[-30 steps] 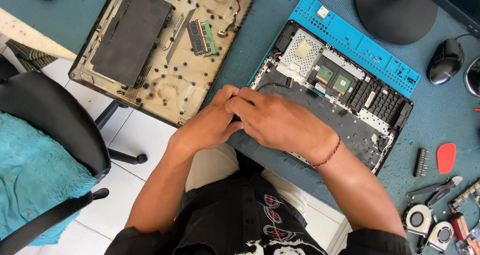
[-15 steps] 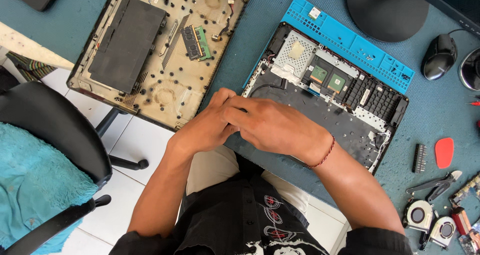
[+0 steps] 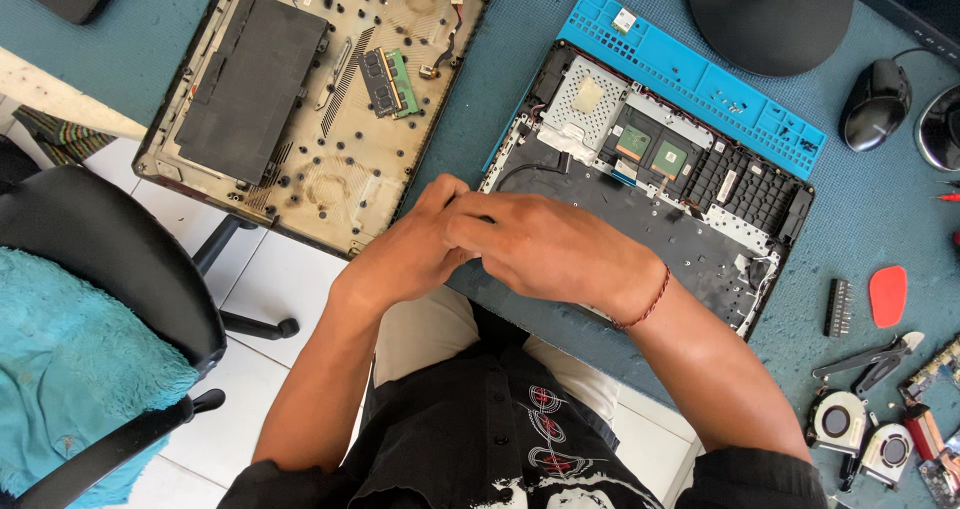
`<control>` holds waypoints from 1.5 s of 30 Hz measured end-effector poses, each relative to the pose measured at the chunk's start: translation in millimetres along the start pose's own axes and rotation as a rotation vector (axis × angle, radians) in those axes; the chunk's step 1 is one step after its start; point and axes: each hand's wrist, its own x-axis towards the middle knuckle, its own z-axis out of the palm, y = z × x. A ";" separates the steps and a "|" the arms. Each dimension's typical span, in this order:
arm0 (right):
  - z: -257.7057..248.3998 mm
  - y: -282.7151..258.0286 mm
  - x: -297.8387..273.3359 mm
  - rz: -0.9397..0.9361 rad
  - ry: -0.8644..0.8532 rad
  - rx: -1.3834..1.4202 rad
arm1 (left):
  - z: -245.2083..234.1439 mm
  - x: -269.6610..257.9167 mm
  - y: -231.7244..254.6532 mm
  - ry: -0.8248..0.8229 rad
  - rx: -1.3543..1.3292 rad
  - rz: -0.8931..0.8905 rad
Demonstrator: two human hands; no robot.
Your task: The person removes the motherboard from a disassembled laptop chassis and sets it aside. They then use a screwdriver to remove several screws from the laptop's metal frame, placing the screws on a blue magnetic mat.
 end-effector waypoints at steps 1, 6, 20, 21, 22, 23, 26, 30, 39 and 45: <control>-2.0 -1.2 0.3 0.000 0.001 0.000 | -2.6 -1.0 4.2 -0.001 0.000 0.000; -7.9 -4.5 5.6 0.051 -0.013 0.027 | -15.8 -1.2 26.6 -0.016 -0.103 -0.108; -5.6 -3.2 1.5 0.104 0.058 -0.107 | -28.5 -12.1 42.1 -0.079 0.047 -0.145; -4.3 -0.9 0.7 0.101 0.073 -0.204 | -27.8 -12.7 41.9 -0.066 0.034 -0.153; -3.6 -0.5 0.2 0.101 0.074 -0.203 | -26.4 -12.8 41.7 -0.067 0.035 -0.153; -2.9 -0.2 -0.2 0.107 0.082 -0.167 | -25.0 -12.8 41.3 -0.038 0.033 -0.156; -3.4 1.2 -0.3 0.118 0.100 -0.110 | -26.3 -12.9 46.5 0.002 0.023 -0.168; -1.0 2.6 0.5 0.140 0.130 -0.034 | -24.2 -13.7 44.2 0.017 0.021 -0.166; -0.9 0.9 -0.9 0.174 0.197 -0.019 | -22.6 -12.5 41.9 0.030 0.020 -0.160; 3.5 2.6 -7.5 0.214 0.291 0.053 | -20.6 -8.5 47.1 0.054 0.113 -0.153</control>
